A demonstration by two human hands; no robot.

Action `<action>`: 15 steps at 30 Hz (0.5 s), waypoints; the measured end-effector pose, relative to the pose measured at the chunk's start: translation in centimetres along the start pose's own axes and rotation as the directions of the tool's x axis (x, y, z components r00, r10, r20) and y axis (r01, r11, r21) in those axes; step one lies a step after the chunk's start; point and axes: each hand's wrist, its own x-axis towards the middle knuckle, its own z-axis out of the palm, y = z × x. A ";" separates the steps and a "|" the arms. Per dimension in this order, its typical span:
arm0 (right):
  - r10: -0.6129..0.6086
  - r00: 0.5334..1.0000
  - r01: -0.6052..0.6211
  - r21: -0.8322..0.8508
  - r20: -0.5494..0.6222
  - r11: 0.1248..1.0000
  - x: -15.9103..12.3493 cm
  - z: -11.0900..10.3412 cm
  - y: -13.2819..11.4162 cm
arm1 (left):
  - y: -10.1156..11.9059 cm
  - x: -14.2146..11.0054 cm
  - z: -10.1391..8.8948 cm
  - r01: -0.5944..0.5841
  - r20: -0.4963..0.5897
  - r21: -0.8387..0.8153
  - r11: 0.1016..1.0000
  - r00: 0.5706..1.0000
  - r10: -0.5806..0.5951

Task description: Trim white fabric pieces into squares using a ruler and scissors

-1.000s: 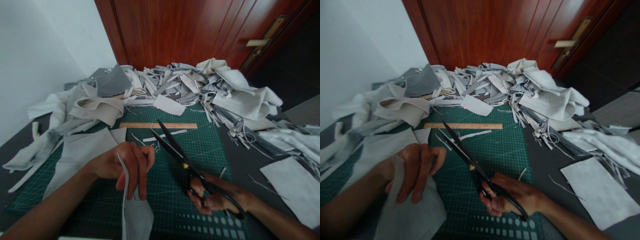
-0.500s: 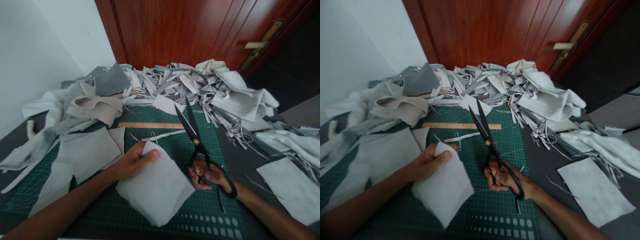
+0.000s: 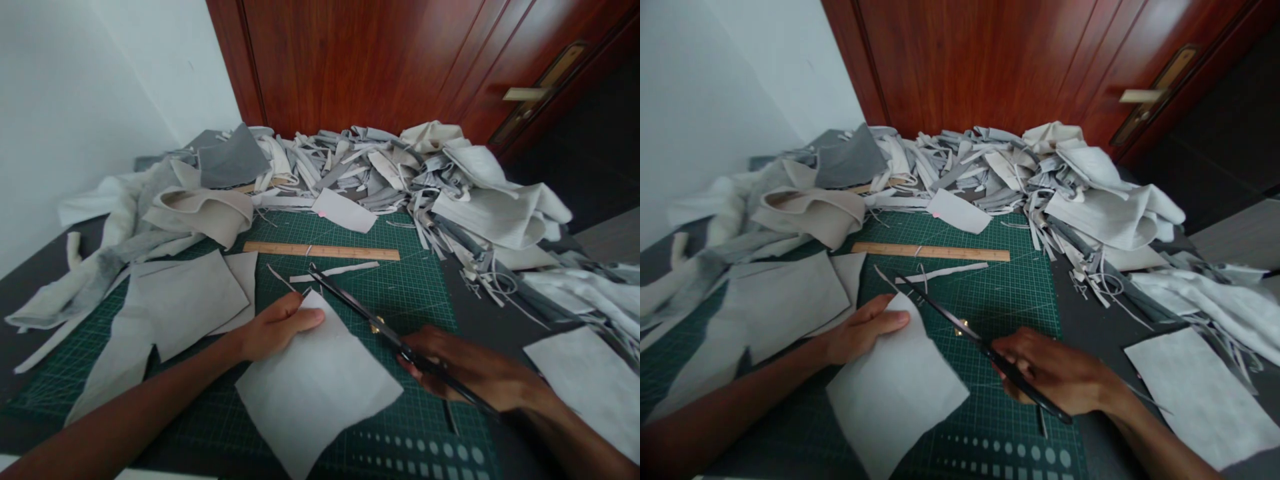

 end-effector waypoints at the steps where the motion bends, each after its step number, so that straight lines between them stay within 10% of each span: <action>1: 0.001 1.000 -0.002 -0.016 -0.003 1.000 -0.1 0.1 0.0 | -0.1 0.0 0.1 0.004 0.001 -0.001 1.000 1.000 -0.004; 15: -0.042 0.999 0.040 -0.087 -0.017 0.995 -0.3 1.4 0.2 | 0.2 0.2 1.0 -0.075 0.003 -0.068 0.995 0.997 0.076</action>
